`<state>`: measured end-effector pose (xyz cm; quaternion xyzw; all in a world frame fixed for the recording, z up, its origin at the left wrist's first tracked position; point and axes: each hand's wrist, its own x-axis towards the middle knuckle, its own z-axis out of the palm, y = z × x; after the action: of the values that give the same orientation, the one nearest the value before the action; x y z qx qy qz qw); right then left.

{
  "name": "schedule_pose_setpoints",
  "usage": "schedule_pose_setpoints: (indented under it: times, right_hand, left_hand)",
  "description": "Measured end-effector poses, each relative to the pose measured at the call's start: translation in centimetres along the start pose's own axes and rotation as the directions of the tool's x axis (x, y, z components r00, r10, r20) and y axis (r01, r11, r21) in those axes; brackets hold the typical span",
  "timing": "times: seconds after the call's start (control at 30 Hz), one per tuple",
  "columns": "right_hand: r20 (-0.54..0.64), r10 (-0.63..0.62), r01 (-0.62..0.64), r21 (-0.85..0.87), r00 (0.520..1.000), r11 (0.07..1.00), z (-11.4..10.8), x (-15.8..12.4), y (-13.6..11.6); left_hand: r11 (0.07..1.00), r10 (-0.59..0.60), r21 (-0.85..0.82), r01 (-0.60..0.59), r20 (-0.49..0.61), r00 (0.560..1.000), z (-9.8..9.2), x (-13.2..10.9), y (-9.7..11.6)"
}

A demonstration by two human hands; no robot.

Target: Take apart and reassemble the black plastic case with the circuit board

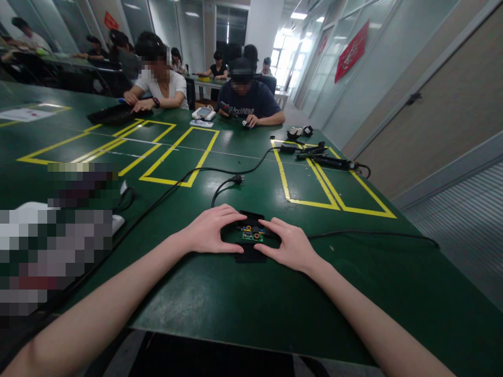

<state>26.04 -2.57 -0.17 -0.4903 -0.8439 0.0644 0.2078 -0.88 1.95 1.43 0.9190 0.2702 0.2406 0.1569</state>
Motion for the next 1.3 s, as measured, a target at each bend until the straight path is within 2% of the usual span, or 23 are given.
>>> schedule_pose_setpoints:
  times: [0.33,0.47,0.7,0.87,1.03,1.3]
  right_hand:
    - [0.000,-0.012,0.012,-0.026,1.000,1.000,-0.1,0.1,0.3]
    - [-0.010,0.006,-0.006,-0.032,1.000,0.999,0.0,0.0,0.4]
    - [-0.026,-0.005,0.007,0.083,1.000,0.996,-0.4,0.1,0.5]
    - [-0.004,0.049,-0.048,0.122,0.999,0.991,-1.3,0.1,1.4]
    - [0.079,0.030,-0.042,0.159,0.996,0.986,-1.7,0.2,2.1]
    - [0.097,0.023,-0.041,0.181,0.995,0.983,-1.8,0.2,2.1]
  left_hand:
    - [0.995,-0.071,-0.067,0.071,-0.002,0.997,0.2,-0.1,0.1]
    - [0.996,-0.066,-0.067,0.066,-0.006,0.998,0.3,0.0,0.0]
    - [0.990,-0.098,-0.106,0.096,-0.020,0.995,0.5,0.0,0.0]
    - [0.992,-0.109,-0.065,0.105,-0.050,0.993,0.3,0.2,-0.2]
    - [0.991,-0.123,-0.049,0.121,-0.019,0.992,-0.1,0.2,-0.4]
    - [0.983,-0.182,0.015,0.182,0.040,0.982,-0.3,0.1,-0.3]
